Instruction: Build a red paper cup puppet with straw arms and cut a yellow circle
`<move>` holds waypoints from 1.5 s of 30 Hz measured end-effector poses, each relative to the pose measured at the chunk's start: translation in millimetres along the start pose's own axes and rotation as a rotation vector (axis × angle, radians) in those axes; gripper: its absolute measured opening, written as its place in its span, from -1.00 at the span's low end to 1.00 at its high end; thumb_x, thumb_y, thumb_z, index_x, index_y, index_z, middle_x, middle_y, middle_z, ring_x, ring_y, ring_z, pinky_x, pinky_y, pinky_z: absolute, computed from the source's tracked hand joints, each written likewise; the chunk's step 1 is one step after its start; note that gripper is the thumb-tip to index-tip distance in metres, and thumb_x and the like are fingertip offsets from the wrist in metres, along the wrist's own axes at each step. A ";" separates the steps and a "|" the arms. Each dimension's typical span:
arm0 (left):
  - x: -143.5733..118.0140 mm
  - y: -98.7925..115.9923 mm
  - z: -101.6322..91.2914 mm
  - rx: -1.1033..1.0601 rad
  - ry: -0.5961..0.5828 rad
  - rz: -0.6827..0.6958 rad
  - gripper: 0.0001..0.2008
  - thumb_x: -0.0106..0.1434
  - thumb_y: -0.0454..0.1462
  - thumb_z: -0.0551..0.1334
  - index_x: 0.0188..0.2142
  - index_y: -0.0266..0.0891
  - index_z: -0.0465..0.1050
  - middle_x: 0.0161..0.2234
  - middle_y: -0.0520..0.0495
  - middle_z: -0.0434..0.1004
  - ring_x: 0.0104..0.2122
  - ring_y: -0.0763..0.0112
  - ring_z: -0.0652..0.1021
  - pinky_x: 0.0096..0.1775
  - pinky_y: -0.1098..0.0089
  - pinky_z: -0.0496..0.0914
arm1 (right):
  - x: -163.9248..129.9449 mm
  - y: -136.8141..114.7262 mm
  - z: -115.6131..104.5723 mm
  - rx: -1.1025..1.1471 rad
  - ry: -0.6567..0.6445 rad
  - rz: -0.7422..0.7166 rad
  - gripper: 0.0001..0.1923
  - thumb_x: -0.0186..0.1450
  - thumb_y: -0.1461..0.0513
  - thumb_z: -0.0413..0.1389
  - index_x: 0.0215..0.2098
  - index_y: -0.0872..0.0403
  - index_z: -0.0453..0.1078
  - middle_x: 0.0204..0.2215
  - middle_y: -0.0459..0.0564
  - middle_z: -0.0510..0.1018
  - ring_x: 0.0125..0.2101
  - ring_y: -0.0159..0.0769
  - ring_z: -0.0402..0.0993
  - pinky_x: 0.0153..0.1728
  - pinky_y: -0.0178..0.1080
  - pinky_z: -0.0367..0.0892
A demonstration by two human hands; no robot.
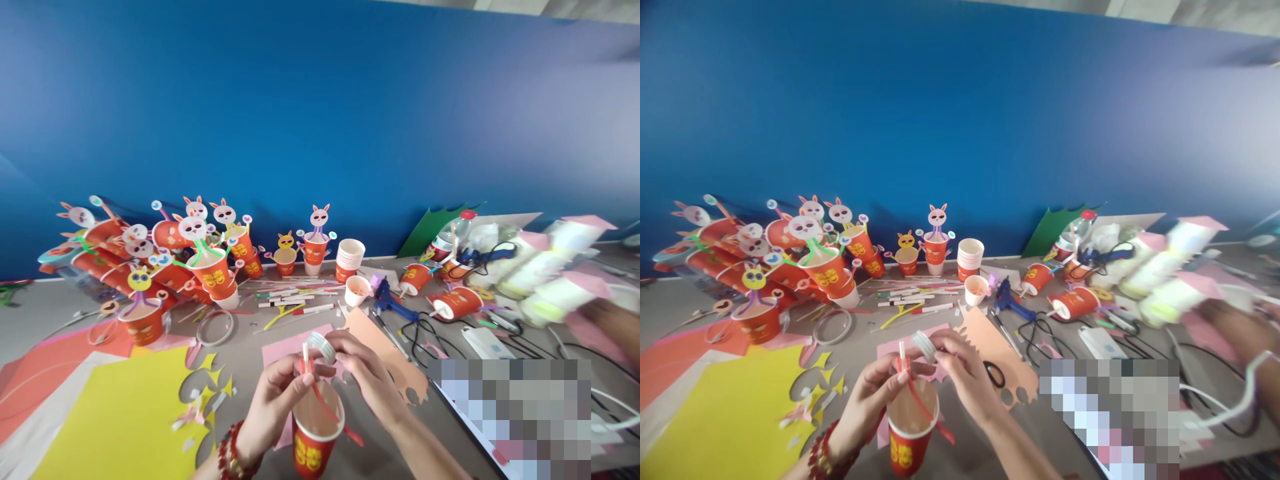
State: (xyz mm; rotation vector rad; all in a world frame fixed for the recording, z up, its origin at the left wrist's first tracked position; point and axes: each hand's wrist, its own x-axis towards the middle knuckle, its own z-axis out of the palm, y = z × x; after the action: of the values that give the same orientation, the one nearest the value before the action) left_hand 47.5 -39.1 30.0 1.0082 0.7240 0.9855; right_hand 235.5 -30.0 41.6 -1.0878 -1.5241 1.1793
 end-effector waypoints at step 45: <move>0.9 -5.3 -10.1 -0.117 -0.003 0.050 -0.86 0.24 -0.21 0.33 -0.37 -0.23 0.62 -0.18 -0.16 0.66 -0.13 0.16 0.58 -0.11 0.34 0.38 | 1.6 11.3 1.1 0.415 -0.014 0.177 -0.58 0.29 0.06 0.25 0.06 0.04 0.41 -0.31 0.01 0.62 -0.43 -0.33 0.57 -0.38 -0.29 0.44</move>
State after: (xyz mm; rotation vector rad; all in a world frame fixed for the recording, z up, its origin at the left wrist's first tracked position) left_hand 40.9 -35.8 21.3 0.9289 0.6339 1.0576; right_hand 235.3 -26.8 30.6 -0.9441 -1.1382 1.5453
